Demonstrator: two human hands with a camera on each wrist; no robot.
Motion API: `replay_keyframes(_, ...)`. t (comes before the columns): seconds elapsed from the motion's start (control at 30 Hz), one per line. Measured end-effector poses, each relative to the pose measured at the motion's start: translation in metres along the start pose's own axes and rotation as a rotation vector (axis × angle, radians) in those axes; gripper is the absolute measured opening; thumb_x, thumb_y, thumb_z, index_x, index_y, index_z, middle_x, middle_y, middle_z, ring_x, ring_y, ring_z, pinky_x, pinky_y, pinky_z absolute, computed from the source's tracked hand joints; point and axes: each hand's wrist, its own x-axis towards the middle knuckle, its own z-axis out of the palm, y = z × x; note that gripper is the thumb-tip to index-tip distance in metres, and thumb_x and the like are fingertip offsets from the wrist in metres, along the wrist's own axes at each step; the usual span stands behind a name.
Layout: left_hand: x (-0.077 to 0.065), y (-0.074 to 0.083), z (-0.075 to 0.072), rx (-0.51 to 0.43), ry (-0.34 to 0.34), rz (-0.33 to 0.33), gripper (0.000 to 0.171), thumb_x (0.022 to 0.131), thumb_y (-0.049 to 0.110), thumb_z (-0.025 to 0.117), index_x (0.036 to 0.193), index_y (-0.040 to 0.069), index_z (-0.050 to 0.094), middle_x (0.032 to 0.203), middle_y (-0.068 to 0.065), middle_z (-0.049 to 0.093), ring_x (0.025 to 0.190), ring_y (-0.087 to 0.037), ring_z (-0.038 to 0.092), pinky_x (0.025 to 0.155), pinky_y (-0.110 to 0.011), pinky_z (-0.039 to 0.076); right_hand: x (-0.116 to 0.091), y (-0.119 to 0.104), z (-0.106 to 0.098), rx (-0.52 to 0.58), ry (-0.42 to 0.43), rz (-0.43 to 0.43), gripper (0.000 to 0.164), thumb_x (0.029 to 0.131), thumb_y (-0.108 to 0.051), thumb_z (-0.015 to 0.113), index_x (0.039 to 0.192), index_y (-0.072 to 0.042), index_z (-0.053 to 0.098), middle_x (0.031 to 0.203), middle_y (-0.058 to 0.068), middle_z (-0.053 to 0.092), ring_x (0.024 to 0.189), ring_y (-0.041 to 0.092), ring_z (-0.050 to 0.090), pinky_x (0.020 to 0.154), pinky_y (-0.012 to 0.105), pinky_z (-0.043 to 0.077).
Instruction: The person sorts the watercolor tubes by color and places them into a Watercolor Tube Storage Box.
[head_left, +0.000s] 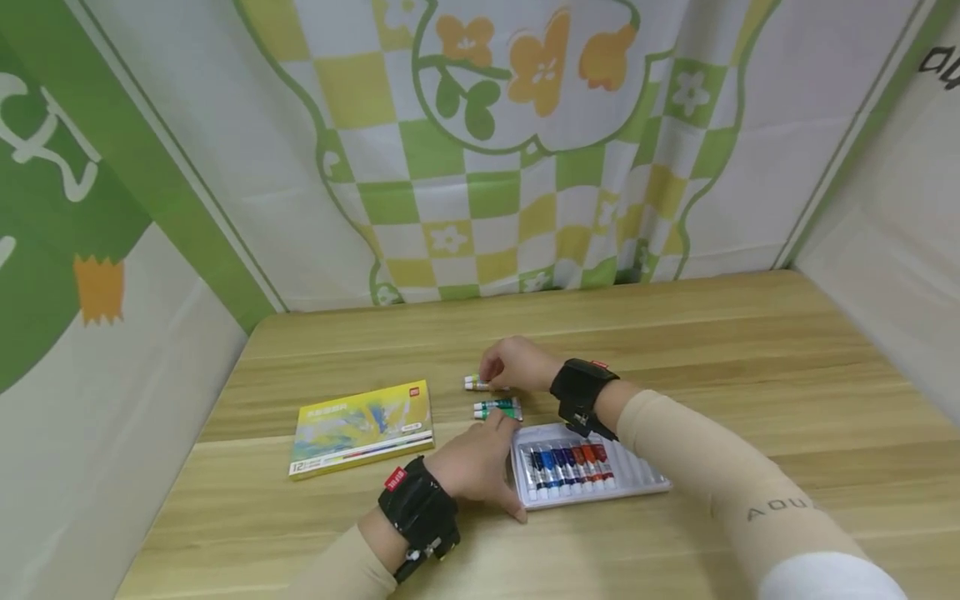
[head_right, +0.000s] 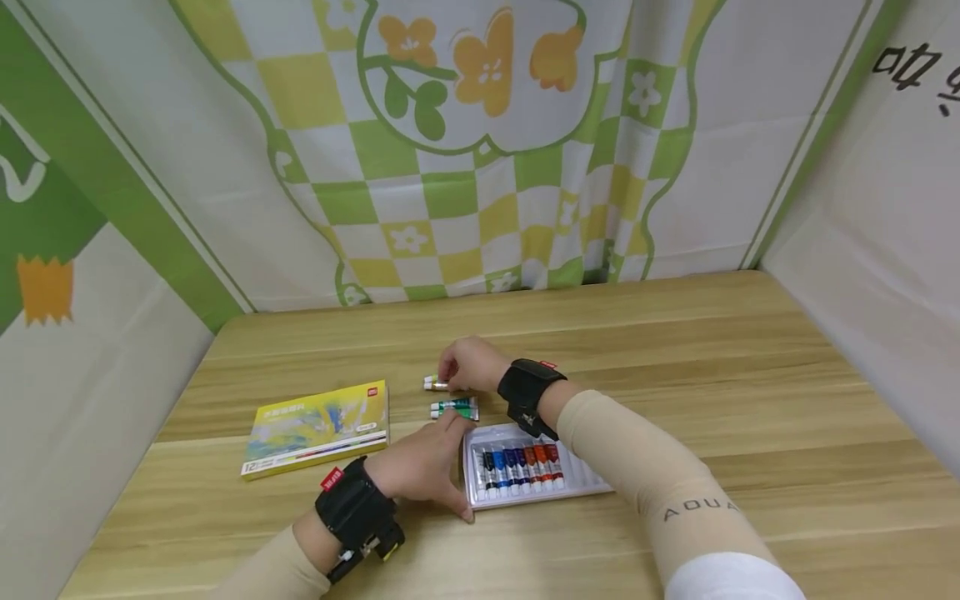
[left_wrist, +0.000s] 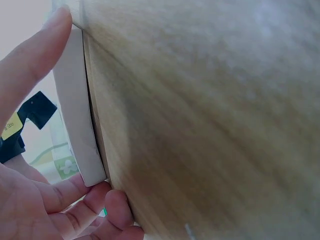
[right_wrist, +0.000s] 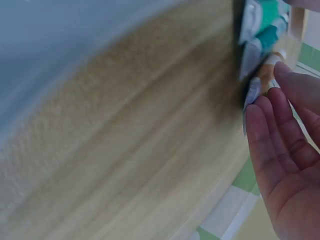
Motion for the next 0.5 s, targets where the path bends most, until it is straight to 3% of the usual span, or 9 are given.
replay_keyframes(0.3, 0.0008, 0.0010, -0.0010, 0.019, 0.010, 0.010, 0.113, 0.050, 0.058, 0.084, 0.136, 0.000, 0.038, 0.132, -0.013, 0.043, 0.118, -0.026, 0.049, 0.100, -0.035, 0.045, -0.0021, -0.0004, 0.0006, -0.103, 0.005, -0.011, 0.016, 0.073, -0.003, 0.074, 0.088, -0.007, 0.067, 0.080, 0.002, 0.064, 0.073, 0.009, 0.055, 0.066, 0.020, 0.047)
replay_keyframes(0.5, -0.0016, -0.0003, -0.0009, 0.011, 0.010, 0.006, 0.110, 0.050, 0.057, 0.085, 0.133, 0.000, 0.040, 0.131, -0.013, 0.044, 0.117, -0.024, 0.050, 0.100, -0.034, 0.045, -0.0016, -0.0054, 0.0012, -0.130, -0.030, 0.060, 0.013, 0.072, -0.005, 0.076, 0.081, -0.007, 0.068, 0.074, 0.000, 0.061, 0.066, 0.009, 0.053, 0.059, 0.019, 0.044)
